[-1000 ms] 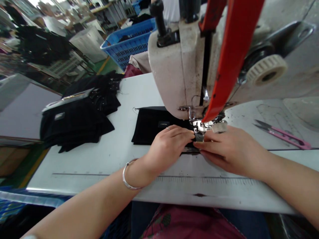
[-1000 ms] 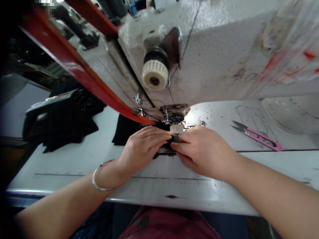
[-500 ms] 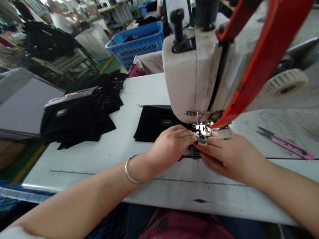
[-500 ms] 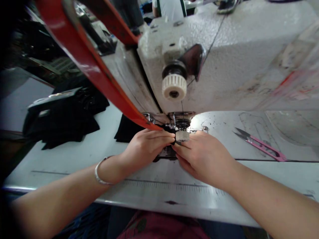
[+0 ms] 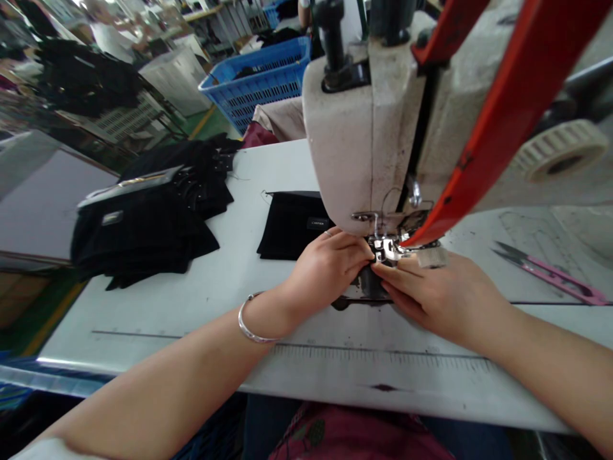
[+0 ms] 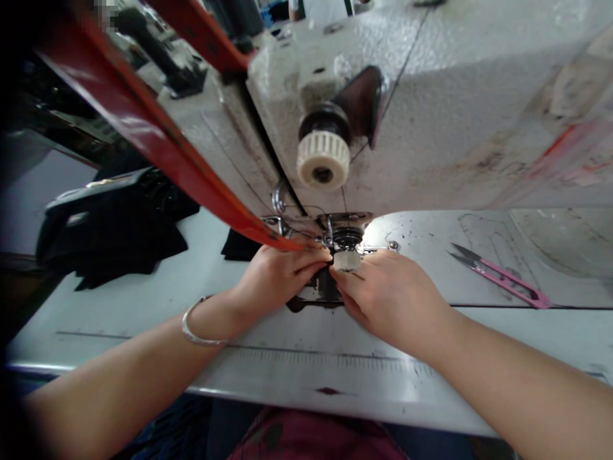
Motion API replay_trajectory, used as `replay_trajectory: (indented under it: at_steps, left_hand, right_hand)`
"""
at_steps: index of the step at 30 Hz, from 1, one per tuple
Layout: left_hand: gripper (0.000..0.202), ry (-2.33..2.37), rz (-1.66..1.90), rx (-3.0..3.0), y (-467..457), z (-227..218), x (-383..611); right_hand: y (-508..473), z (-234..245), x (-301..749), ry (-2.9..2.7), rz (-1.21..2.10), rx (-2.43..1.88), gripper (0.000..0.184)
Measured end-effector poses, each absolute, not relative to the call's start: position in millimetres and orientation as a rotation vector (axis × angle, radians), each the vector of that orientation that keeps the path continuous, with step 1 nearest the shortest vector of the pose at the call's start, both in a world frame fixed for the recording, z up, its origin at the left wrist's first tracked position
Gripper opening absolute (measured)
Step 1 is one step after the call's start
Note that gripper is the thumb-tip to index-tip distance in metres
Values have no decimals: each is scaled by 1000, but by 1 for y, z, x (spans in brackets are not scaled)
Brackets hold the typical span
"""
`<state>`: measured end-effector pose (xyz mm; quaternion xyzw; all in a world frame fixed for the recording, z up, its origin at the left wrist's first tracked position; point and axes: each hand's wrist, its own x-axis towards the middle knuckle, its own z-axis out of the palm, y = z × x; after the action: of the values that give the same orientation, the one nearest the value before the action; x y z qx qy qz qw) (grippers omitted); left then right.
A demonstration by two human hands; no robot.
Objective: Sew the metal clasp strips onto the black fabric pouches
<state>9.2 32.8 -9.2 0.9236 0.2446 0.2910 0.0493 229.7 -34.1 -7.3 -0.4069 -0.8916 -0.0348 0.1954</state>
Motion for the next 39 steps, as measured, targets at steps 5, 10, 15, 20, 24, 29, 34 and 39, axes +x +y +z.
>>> replay_trajectory:
  at_steps: [5,10,15,20,24,29,34,39]
  left_hand:
    - [19,647,859,2812,35,-5,6]
    - [18,696,943,2851,33,-6,7]
    - [19,664,901,2883,32,-6,9]
    - [19,626,838,2850,32,-4,8]
    - [18,616,828,2841,34,-4,7]
    - [20,653,892,2835,38,-5,8]
    - [21,688,894,2839,39,-6,8]
    - [22,674,888,2868,44,-7,6]
  right_hand:
    - [-34,-6,231,-2499,-57,-1119,25]
    - [-35,-5,231,-2505,-46,-1126,26]
    - [-36,-5,230,-2492,-49,-1134,26]
    - [-36,-5,229,-2505,-25,-1152,26]
    - [-37,-5,229,-2505,-36,-1178,25]
    - [-38,-6,230,-2514,-66,-1233,26]
    - [-37,-6,230,-2513,-83,-1200,25]
    - [-37,-4,225,-2506,-152,-1205,28]
